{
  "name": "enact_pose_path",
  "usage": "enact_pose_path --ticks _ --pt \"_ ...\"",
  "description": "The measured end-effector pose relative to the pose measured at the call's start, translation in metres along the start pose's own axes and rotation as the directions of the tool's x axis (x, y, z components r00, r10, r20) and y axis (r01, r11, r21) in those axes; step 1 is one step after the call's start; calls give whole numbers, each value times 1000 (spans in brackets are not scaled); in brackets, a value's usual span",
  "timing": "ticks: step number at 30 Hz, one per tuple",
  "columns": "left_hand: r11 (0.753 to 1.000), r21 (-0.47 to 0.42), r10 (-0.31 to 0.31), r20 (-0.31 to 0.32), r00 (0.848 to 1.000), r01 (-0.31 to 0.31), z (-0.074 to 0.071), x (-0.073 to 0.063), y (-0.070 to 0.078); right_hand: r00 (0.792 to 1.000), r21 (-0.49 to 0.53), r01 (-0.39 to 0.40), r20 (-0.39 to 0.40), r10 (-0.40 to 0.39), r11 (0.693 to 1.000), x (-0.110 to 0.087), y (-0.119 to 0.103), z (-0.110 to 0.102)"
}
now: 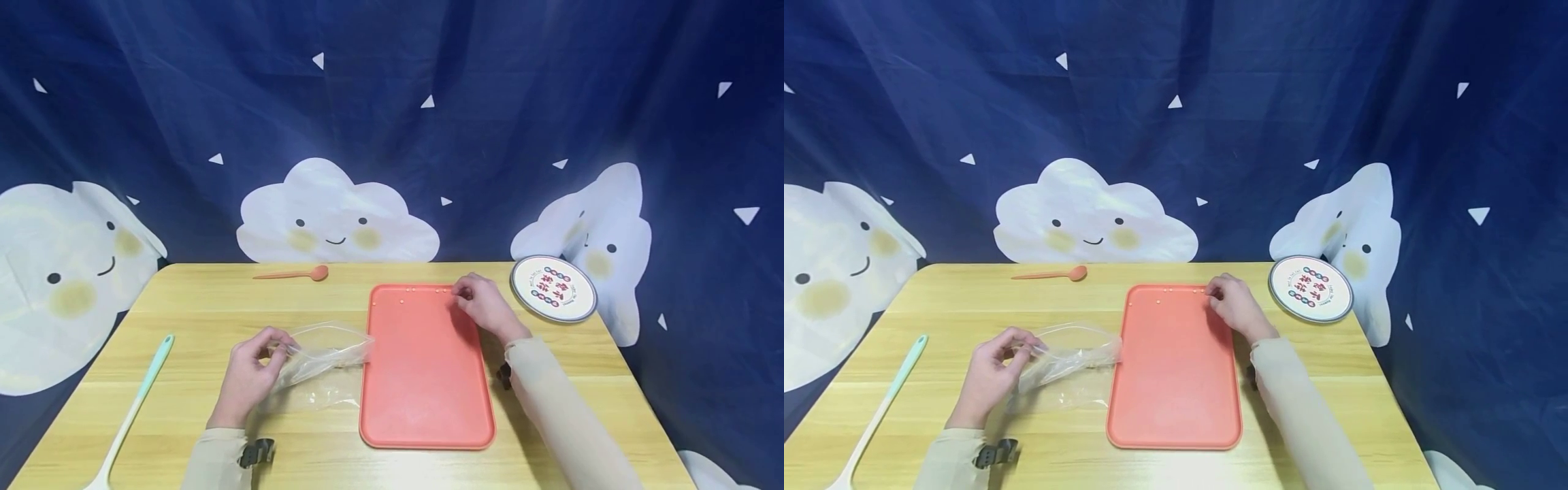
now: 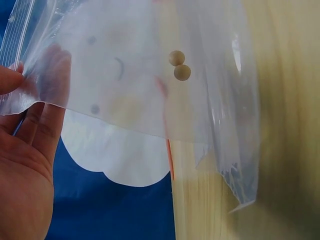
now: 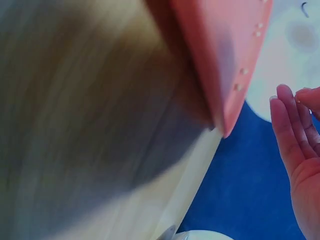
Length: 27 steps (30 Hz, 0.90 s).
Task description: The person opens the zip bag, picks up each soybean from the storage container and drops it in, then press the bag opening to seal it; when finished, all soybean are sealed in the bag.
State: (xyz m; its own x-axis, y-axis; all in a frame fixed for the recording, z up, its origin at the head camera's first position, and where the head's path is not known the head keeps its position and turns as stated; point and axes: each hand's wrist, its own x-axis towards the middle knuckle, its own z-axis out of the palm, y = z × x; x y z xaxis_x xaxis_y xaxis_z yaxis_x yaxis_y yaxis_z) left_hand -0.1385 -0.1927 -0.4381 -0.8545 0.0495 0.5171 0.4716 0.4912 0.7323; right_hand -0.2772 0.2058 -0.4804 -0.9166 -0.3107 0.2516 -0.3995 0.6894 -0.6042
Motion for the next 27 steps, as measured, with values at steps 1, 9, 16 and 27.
enact_pose_path --ticks 1,9,16,27 --pt "1000 3 2 -1 1000 -2 0 0 0 1000 22 0 -6 0 1000 -1 -3 0" --pt "1000 7 15 -3 1000 -15 1 0 0 999 142 42 -27 -38 989 -9 -31 1" --pt "1000 7 -2 4 1000 2 1 0 1 989 199 148 -19 -148 969 -11 -64 6" --pt "1000 8 15 -2 1000 -15 -1 0 1 957 168 289 -51 -284 942 -9 -117 25"
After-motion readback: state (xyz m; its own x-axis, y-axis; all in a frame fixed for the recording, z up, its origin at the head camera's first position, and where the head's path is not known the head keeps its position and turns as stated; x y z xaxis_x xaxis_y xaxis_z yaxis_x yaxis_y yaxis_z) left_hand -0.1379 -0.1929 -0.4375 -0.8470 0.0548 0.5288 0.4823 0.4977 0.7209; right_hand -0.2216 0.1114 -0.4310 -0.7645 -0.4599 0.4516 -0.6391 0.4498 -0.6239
